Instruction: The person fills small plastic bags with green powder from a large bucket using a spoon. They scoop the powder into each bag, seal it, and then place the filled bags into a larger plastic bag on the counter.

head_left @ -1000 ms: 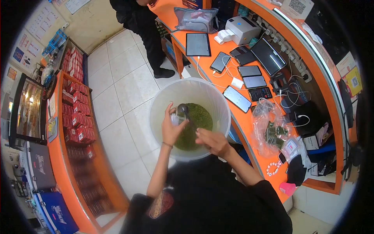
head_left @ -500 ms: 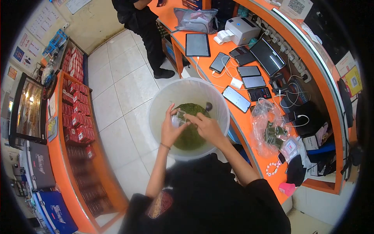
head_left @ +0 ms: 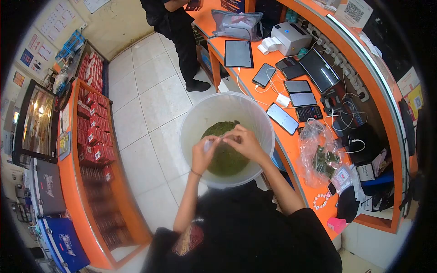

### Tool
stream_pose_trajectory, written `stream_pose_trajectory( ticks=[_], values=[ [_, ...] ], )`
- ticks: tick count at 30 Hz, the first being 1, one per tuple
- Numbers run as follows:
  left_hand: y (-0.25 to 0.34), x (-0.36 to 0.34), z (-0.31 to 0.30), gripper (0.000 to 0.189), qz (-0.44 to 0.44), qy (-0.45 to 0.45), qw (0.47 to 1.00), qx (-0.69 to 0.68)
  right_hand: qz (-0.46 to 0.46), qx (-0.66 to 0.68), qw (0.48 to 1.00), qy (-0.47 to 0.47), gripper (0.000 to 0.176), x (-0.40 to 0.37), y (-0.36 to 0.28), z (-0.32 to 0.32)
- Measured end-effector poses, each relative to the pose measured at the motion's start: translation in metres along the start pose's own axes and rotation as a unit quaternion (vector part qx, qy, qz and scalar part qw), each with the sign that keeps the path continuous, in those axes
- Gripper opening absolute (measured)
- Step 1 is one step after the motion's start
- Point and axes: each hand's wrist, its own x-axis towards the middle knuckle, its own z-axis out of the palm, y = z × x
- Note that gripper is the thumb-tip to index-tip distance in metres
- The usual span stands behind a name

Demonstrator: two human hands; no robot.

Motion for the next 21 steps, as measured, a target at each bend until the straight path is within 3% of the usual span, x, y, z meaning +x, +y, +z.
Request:
stream_pose_trajectory(
  ticks=[3, 5, 7, 20, 21],
  values=[
    [-0.003, 0.001, 0.0, 0.019, -0.037, 0.01, 0.998, -0.058, 0.045, 0.066, 0.996, 0.035, 0.016, 0.0, -0.009, -0.011],
    [0.008, 0.002, -0.003, 0.022, -0.097, -0.01, 0.981, -0.17, 0.059, 0.086, 0.993, 0.06, 0.017, -0.003, -0.002, -0.012],
    [0.007, 0.003, 0.0, 0.024, -0.09, -0.009, 0.983, -0.162, 0.077, 0.182, 0.98, 0.011, 0.018, -0.005, 0.012, -0.009],
    [0.017, 0.004, 0.005, 0.02, -0.062, -0.005, 0.992, -0.108, 0.062, 0.156, 0.984, 0.062, 0.012, -0.009, -0.003, 0.005],
    [0.016, 0.004, 0.007, 0.02, -0.062, -0.006, 0.992, -0.108, 0.027, 0.164, 0.984, 0.065, 0.013, -0.008, -0.003, 0.008]
  ],
)
